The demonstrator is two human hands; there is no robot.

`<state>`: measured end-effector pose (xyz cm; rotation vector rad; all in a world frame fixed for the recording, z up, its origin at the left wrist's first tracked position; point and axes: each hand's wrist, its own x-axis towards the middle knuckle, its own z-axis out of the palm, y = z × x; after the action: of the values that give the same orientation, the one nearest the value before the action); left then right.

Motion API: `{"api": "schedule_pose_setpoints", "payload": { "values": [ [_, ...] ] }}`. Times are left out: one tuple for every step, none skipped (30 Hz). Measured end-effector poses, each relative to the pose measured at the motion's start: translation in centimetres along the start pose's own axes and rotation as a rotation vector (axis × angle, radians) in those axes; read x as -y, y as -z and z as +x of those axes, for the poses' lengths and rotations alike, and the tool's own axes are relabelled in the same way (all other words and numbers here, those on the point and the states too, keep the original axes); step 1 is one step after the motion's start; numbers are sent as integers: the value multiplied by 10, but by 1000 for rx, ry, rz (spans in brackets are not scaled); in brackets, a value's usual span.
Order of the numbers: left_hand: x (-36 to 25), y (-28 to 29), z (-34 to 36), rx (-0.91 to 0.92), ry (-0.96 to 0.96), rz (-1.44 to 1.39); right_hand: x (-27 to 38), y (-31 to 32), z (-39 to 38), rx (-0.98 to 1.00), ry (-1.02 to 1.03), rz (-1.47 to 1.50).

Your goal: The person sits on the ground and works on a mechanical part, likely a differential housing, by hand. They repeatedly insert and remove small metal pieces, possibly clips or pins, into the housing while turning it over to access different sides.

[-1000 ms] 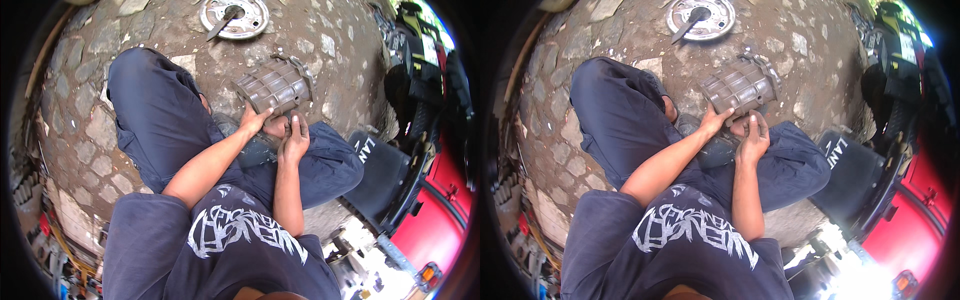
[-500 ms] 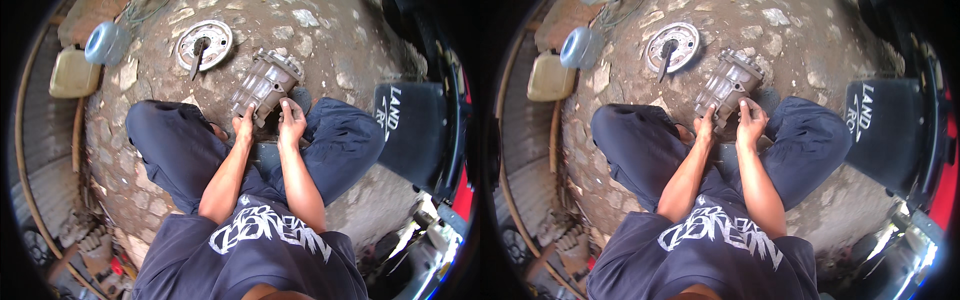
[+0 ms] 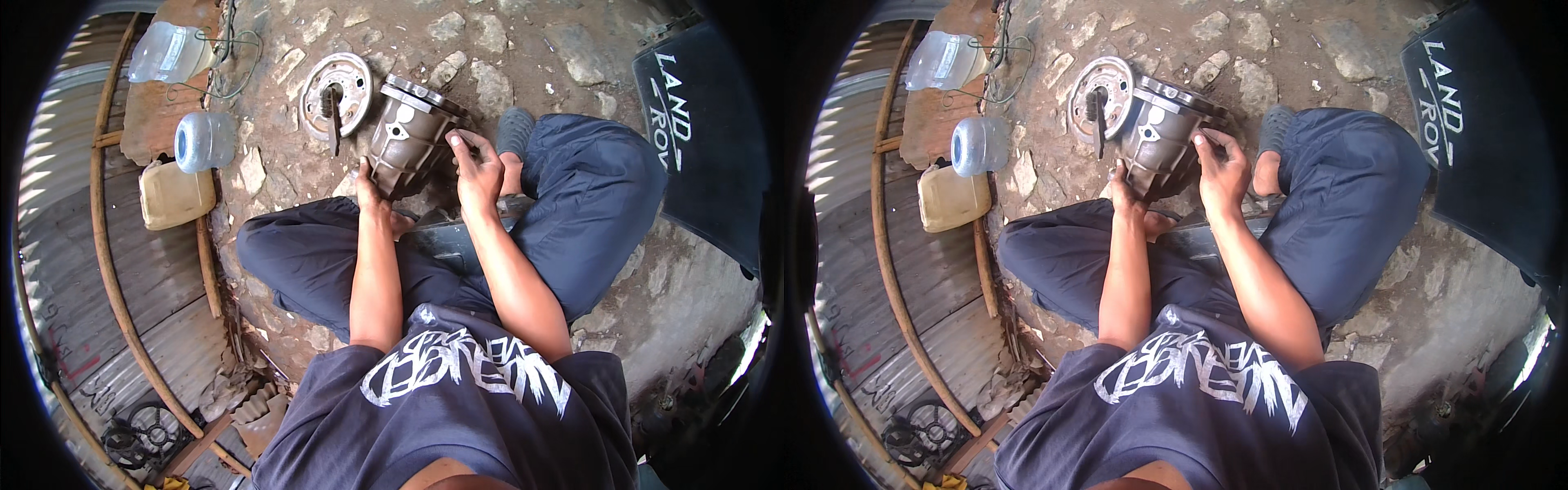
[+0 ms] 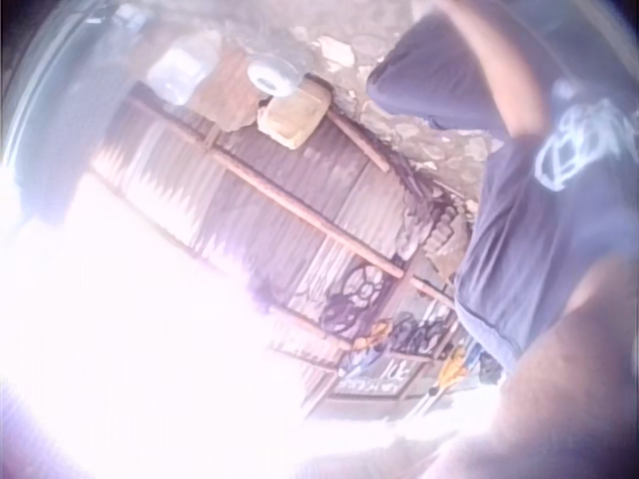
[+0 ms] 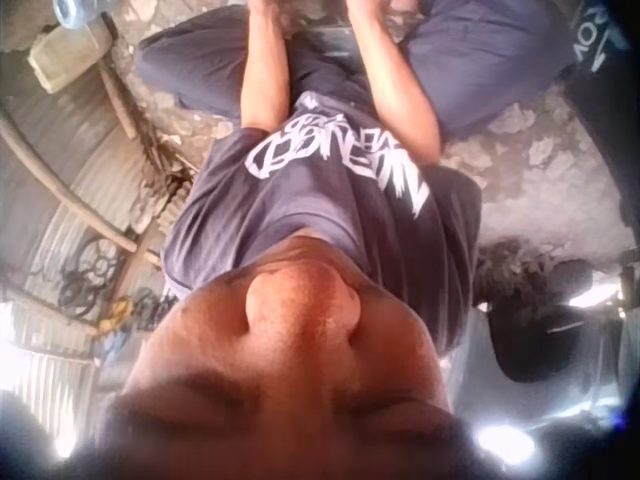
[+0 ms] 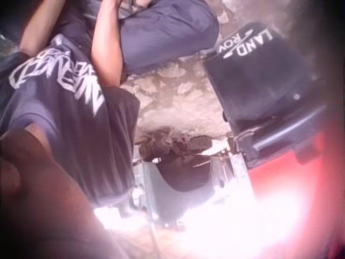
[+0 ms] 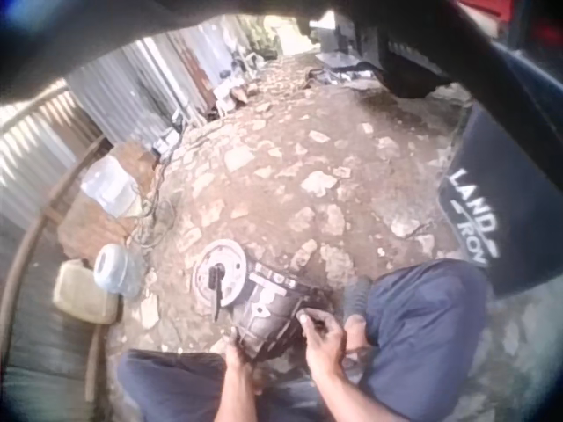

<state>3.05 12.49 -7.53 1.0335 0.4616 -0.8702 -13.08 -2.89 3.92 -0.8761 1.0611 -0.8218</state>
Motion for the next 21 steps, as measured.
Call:
{"api": "schedule_pose_setpoints", "payload": {
  "values": [
    [-1, 0, 3, 10, 14, -3, -5, -2, 2, 22, 28, -21],
    [-3, 1, 4, -22, 31, -6, -10, -2, 2, 45, 56, -42],
    [-2, -4, 1, -51, 54, -14, -12, -1, 1, 45, 46, -56],
    [-3, -8, -2, -28, 66, -28, -15, 0, -1, 45, 37, -70],
    [-5, -12, -6, -5, 79, -42, -18, 2, -3, 45, 27, -83],
    [-6, -10, -4, 20, 89, -57, -15, 2, -6, 61, -34, -20],
    [-6, -8, -3, -2, 72, -29, -14, 2, -9, 43, -42, 15],
    [-5, -5, -2, -22, 55, 0, -13, 2, -11, 26, -49, 50],
    [-5, -1, 4, -36, 30, 29, -10, 2, -10, 12, -49, 91],
    [-10, 7, 9, -45, 3, 63, -12, 3, -7, 20, -12, 5],
    [-10, 16, 12, -331, -134, 230, -16, 2, -7, 4, -4, 34],
    [-4, 5, 8, -507, -325, 518, -18, 5, -5, -27, 12, 51],
    [-4, -2, 3, -688, -536, 798, -20, 5, -3, -42, 28, 75],
    [-9, 1, 3, -746, -617, 1136, -25, 6, 0, -67, 38, 59],
    [-8, -14, -5, -728, -653, 1212, -32, 8, 4, -110, 39, 27],
    [-8, -16, -7, -661, -811, 1204, -38, 2, 10, -217, 4, 9],
    [-8, -18, -9, -593, -968, 1191, -43, -5, 19, -323, -32, -7],
    [-8, -27, -17, -542, -970, 1312, -46, -15, 31, -436, -165, 175],
    [-8, -29, -19, -484, -988, 1324, -48, -27, 45, -543, -299, 364],
    [-7, -31, -19, -503, -994, 1344, -65, -29, 63, -515, -297, 402],
    [-8, -29, -19, -539, -1002, 1364, -63, -39, 72, -539, -258, 335]
  ]
}}
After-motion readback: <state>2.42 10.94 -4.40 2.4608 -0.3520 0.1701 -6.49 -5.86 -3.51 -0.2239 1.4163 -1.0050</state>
